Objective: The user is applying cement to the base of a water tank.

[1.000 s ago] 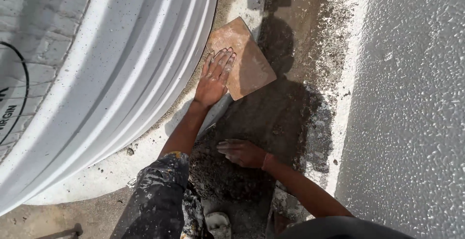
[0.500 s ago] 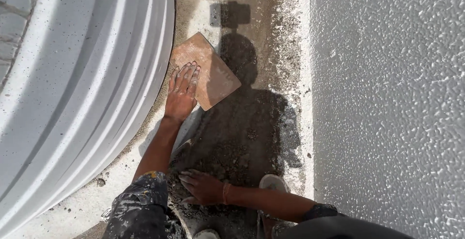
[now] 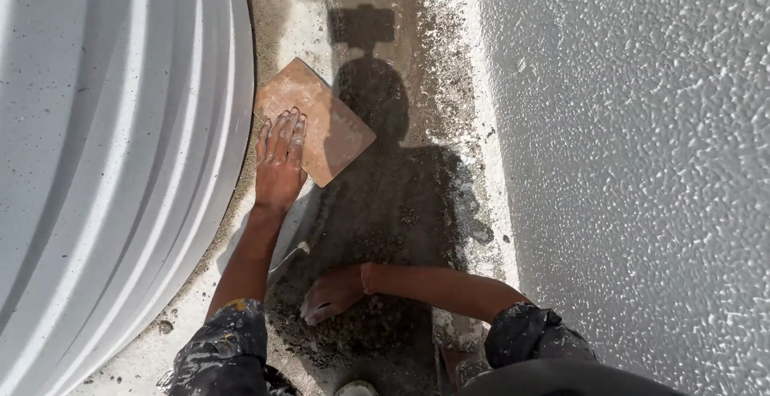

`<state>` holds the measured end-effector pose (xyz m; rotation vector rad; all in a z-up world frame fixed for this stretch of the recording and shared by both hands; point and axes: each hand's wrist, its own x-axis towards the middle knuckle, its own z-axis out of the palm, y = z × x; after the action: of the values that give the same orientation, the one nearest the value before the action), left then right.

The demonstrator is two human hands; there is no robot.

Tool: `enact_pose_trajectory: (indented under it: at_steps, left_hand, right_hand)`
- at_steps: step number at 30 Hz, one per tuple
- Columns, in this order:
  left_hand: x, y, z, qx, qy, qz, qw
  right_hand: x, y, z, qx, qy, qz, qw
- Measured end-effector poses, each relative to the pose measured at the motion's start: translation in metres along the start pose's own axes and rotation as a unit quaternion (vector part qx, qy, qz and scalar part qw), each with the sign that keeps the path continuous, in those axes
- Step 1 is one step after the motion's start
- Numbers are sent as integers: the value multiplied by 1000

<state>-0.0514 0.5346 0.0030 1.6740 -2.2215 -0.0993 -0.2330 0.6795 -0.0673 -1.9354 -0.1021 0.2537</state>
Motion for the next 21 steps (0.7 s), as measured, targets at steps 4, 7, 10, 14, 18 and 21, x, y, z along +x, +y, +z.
enact_pose_trajectory:
  at_steps: [4,7,10,14,18,21]
  left_hand:
    - [-2,-1,-5,-4,-1,-8,1000]
    - [-1,-2,-5,-20,-14,-5,1000]
    - [-5,-10,8,13,-8,-1,1000]
    - [-5,-3,2,-8,1,3,1000]
    - [2,-4,-1,2,-1,-9,1000]
    - [2,-9,16,21,-24,-22,999]
  right_hand:
    - [-77,-23,-50,42,364,-19,930]
    - [-153,-18,-85,-202,587,176,764]
    - [-172,20,-57,-219,528,276,772]
    - [-135,-18,-6,-199,482,225,823]
    - [-102,-26,43,9,354,80,932]
    - [-93,33,78,152,314,17,937]
